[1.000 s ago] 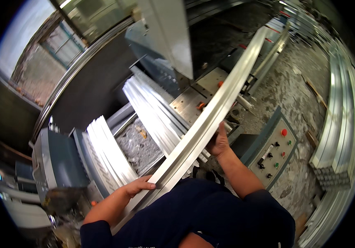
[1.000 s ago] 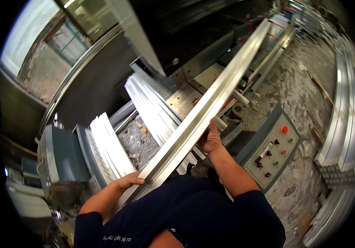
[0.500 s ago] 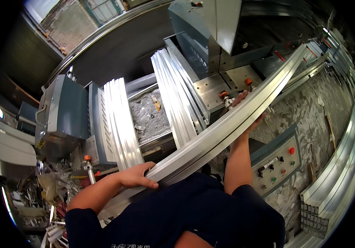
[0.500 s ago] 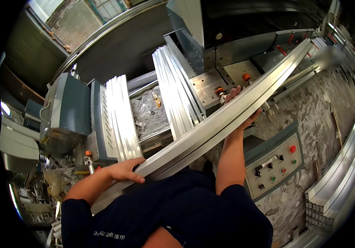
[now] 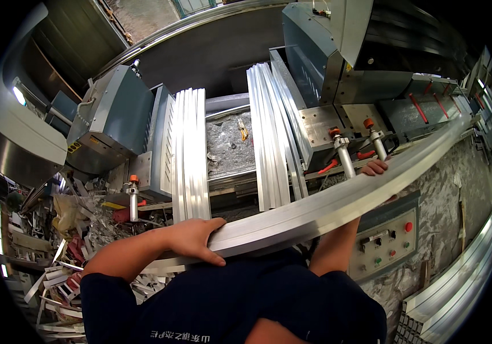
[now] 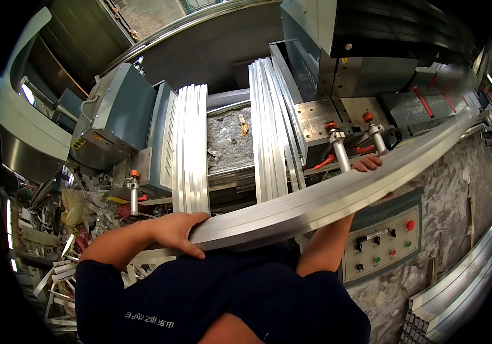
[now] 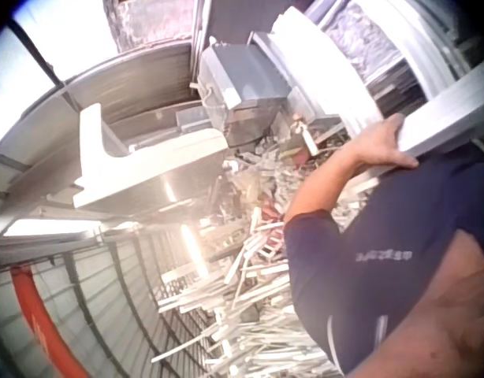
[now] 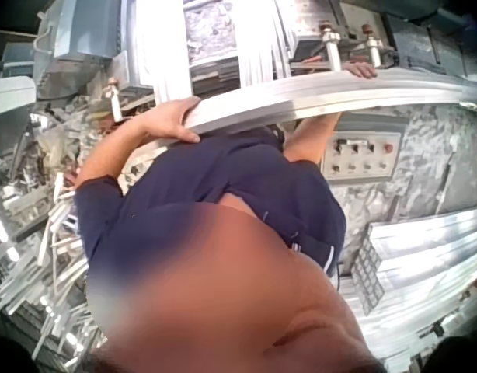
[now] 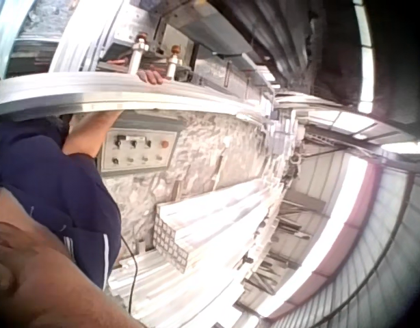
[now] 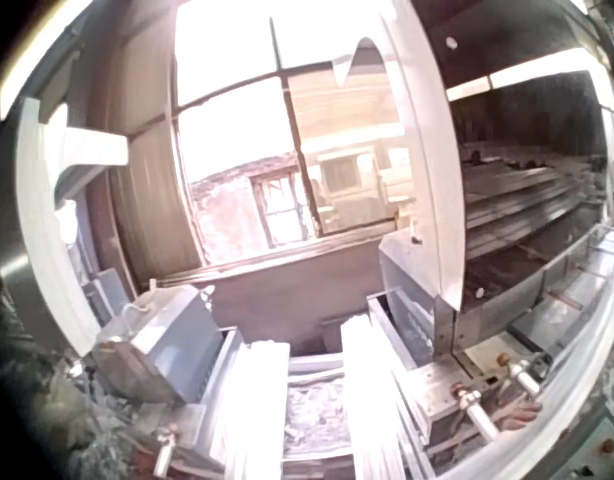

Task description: The person loads long aluminum profiles into a cutting machine, operates the controls to cut them, and removes the cut pieces. The person then carries the cut pieces across the workshop floor and places them in a pile.

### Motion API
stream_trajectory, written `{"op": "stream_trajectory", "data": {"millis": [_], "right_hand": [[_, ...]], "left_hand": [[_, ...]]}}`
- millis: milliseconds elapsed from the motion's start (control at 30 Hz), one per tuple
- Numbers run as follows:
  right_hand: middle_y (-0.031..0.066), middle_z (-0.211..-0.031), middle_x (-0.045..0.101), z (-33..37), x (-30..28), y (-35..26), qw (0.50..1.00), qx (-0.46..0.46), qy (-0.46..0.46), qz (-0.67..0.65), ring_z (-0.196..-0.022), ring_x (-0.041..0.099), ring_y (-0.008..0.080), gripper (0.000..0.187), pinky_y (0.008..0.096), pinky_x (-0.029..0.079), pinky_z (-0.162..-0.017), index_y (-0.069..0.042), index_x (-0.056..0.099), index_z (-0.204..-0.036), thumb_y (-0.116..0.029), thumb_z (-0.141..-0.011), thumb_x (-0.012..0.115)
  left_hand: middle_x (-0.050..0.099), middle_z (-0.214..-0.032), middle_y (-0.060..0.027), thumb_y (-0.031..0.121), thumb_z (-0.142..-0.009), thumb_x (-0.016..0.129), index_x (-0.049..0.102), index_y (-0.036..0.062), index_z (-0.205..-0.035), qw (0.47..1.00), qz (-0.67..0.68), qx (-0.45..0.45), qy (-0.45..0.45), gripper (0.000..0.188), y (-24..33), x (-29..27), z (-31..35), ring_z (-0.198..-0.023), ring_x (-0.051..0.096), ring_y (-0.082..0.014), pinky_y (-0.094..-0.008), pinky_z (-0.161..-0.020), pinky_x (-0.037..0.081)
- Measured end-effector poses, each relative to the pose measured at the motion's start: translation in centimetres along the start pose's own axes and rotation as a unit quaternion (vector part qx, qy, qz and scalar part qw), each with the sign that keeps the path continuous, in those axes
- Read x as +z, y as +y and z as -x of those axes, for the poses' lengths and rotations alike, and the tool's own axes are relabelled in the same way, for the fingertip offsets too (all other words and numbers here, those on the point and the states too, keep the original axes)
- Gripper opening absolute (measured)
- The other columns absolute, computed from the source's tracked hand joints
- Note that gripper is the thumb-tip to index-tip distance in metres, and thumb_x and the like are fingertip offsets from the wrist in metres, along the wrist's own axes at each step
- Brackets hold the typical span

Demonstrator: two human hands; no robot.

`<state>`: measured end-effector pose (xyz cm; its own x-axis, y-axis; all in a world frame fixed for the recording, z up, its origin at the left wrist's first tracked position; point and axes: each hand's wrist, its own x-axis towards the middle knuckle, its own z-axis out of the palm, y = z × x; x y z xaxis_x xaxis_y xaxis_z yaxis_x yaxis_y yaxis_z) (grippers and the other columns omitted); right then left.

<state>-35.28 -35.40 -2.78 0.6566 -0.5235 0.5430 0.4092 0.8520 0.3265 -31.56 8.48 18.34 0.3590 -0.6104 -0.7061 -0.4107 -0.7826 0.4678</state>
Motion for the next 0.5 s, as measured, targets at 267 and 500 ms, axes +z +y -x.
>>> {"op": "stream_trajectory", "data": {"millis": [267, 500], "right_hand": [[0.005, -0.108, 0.054, 4.2, 13.3, -0.7, 0.997, -0.054, -0.036, 0.035, -0.1, 0.057, 0.0173, 0.083, 0.0331, 0.047, -0.092, -0.004, 0.048, -0.12, -0.019, -0.053, 0.095], [0.0097, -0.11, 0.049, 13.0, 27.7, -0.2, 0.947, -0.159, -0.035, 0.278, -0.105, 0.054, 0.0215, 0.082, 0.0374, 0.044, -0.102, -0.001, 0.042, -0.124, -0.019, -0.061, 0.092]], "left_hand": [[0.063, -0.116, -0.031, 0.057, -0.067, 0.082, 0.038, -0.0053, -0.141, 0.989, -0.079, 0.119, -0.024, 0.106, 0.7, 1.0, 2.8, -0.108, 0.063, -0.0437, -0.043, -0.092, 0.05], [0.052, -0.135, -0.0232, 0.05, -0.065, 0.088, 0.035, 0.0114, -0.148, 0.972, -0.041, 0.215, -0.086, 0.106, 1.6, -0.4, 6.8, -0.118, 0.058, -0.0371, -0.0469, -0.101, 0.045]]}}
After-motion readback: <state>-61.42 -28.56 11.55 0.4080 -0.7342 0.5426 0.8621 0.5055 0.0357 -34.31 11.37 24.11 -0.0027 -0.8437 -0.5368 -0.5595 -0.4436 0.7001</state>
